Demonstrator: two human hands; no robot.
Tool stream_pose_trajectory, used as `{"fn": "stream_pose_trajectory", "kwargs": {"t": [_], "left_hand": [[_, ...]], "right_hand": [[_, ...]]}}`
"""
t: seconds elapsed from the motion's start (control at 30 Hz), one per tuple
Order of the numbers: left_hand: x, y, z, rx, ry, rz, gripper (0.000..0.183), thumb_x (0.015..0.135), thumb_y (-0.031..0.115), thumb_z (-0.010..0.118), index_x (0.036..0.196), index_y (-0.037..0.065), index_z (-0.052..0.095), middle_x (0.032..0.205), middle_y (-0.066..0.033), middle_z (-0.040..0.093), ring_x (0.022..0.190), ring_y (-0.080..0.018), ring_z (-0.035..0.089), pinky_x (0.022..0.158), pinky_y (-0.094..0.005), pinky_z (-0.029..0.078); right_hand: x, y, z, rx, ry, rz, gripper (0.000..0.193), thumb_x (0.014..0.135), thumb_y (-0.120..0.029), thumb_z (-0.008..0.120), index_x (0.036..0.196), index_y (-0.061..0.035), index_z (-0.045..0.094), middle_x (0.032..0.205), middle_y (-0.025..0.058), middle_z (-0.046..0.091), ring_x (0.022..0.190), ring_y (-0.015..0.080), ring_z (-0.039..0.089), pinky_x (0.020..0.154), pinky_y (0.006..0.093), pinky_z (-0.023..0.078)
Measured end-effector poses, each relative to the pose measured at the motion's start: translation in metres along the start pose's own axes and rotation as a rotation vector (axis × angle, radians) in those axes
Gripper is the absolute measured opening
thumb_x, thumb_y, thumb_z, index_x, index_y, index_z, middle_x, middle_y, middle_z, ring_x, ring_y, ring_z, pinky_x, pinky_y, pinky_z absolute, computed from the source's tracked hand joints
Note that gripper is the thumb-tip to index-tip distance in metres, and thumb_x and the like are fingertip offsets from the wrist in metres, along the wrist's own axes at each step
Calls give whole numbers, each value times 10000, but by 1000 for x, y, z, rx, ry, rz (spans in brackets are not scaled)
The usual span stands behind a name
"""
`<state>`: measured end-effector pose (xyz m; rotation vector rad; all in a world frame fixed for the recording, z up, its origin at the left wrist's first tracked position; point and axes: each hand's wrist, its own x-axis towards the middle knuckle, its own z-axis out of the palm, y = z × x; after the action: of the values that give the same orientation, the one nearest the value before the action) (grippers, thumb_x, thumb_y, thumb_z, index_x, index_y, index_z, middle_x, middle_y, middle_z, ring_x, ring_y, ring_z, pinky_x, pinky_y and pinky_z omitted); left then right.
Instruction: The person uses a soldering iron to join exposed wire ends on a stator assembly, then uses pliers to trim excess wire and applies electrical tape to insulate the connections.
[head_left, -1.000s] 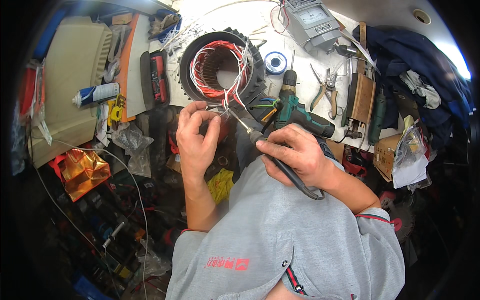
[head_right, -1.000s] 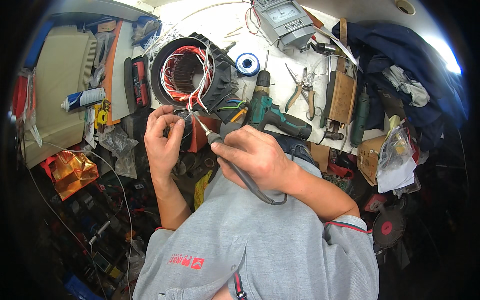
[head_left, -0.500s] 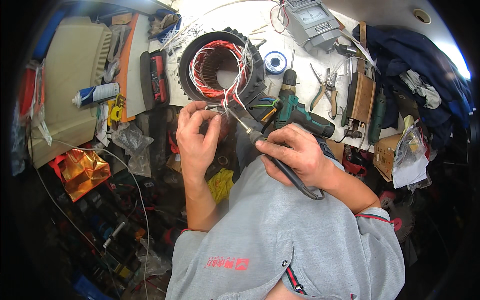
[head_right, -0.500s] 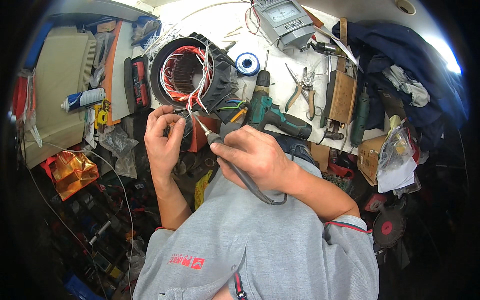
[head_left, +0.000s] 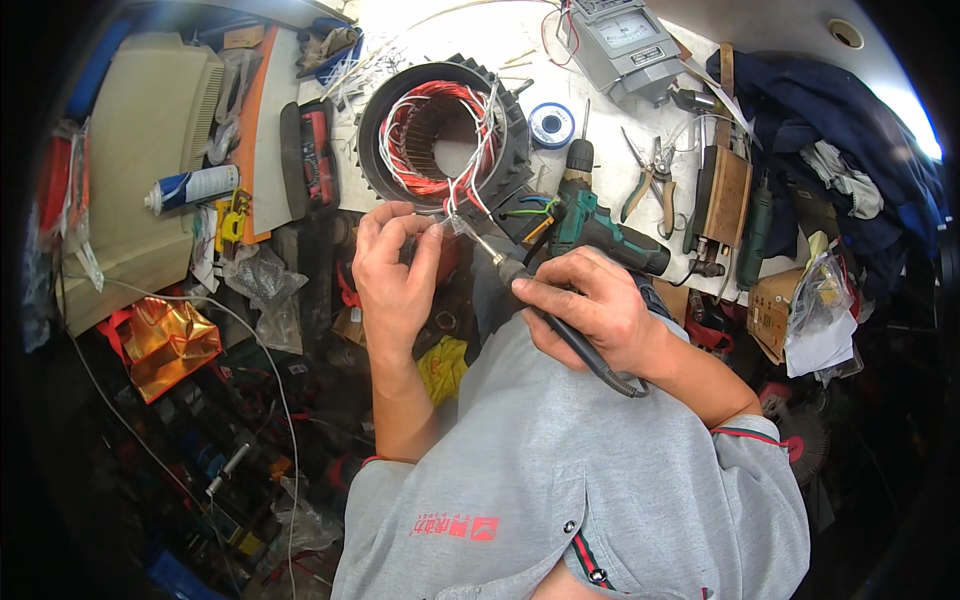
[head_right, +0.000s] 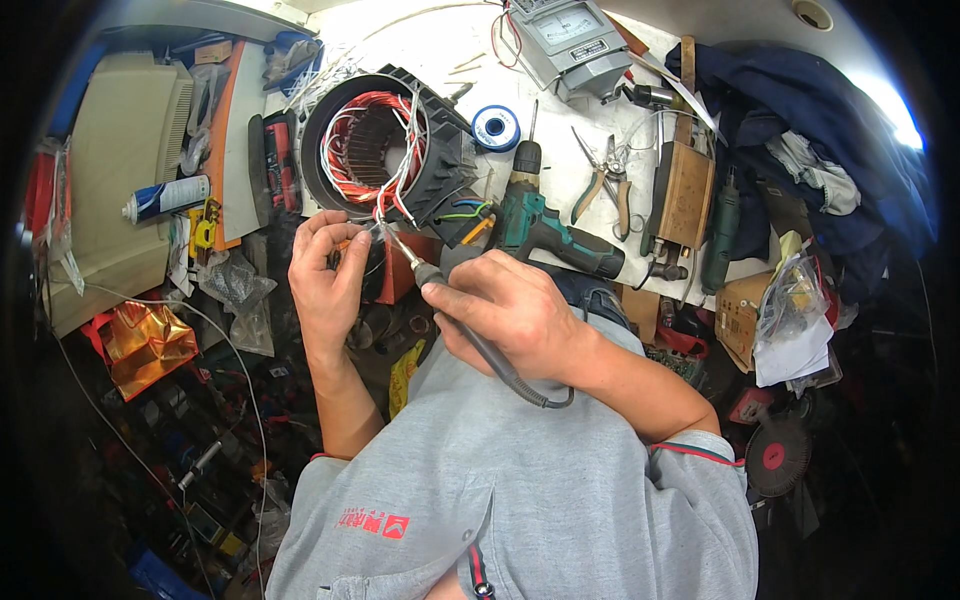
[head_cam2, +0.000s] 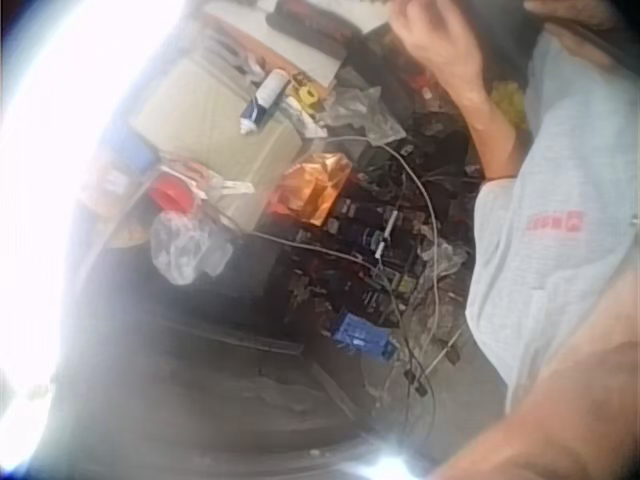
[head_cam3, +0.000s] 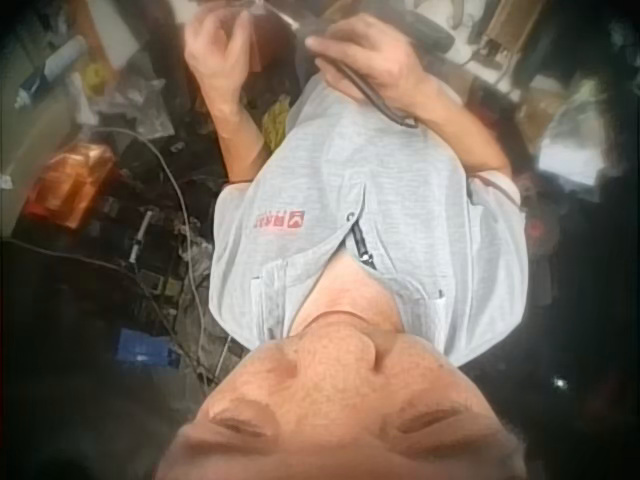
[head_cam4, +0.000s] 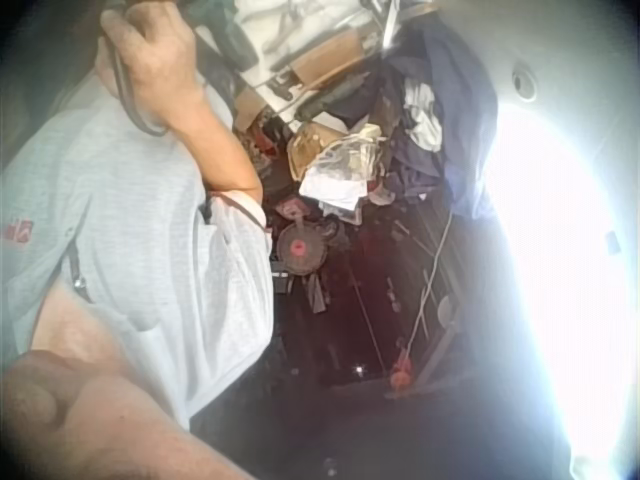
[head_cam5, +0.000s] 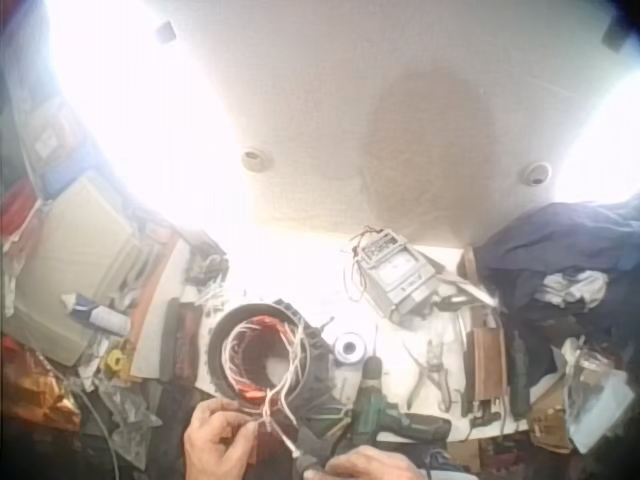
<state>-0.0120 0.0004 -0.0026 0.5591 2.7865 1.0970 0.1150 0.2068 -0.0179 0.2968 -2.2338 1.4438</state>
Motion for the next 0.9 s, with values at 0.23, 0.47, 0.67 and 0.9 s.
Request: {"fn": "stream_pose_trajectory", "kwargs": {"t": [0.23, 0.47, 0.67, 0.9], "left_hand": [[1, 1, 1, 18, 2, 4, 130, 859, 75, 776, 967, 10, 745, 1105, -186, 666, 1032, -324, 656, 907, -415, 521], [3, 0, 1, 34, 2, 28, 139, 852, 77, 784, 969, 11, 747, 1092, -179, 667, 990, -319, 664, 869, -409, 530], [3, 1, 1, 27, 4, 19, 136, 850, 77, 788, 967, 18, 751, 1080, -172, 669, 981, -314, 664, 862, -407, 530], [3, 0, 1, 23, 14, 48, 132, 845, 68, 792, 964, 24, 755, 1078, -164, 670, 968, -309, 662, 855, -403, 531]], "right_hand": [[1, 0, -1, -12, 12, 1, 401, 714, 14, 814, 1105, -5, 726, 909, 104, 642, 697, 254, 624, 609, 354, 526], [2, -1, -2, -11, 11, 3, 404, 709, 18, 817, 1102, -6, 727, 907, 104, 646, 695, 254, 627, 602, 352, 526], [1, 1, -2, -10, -4, 11, 423, 702, 21, 819, 1114, -12, 729, 917, 107, 652, 703, 250, 634, 609, 348, 529], [0, 0, -4, -6, -26, 30, 466, 687, 38, 820, 1140, -23, 730, 938, 111, 664, 716, 243, 644, 629, 342, 535]]}}
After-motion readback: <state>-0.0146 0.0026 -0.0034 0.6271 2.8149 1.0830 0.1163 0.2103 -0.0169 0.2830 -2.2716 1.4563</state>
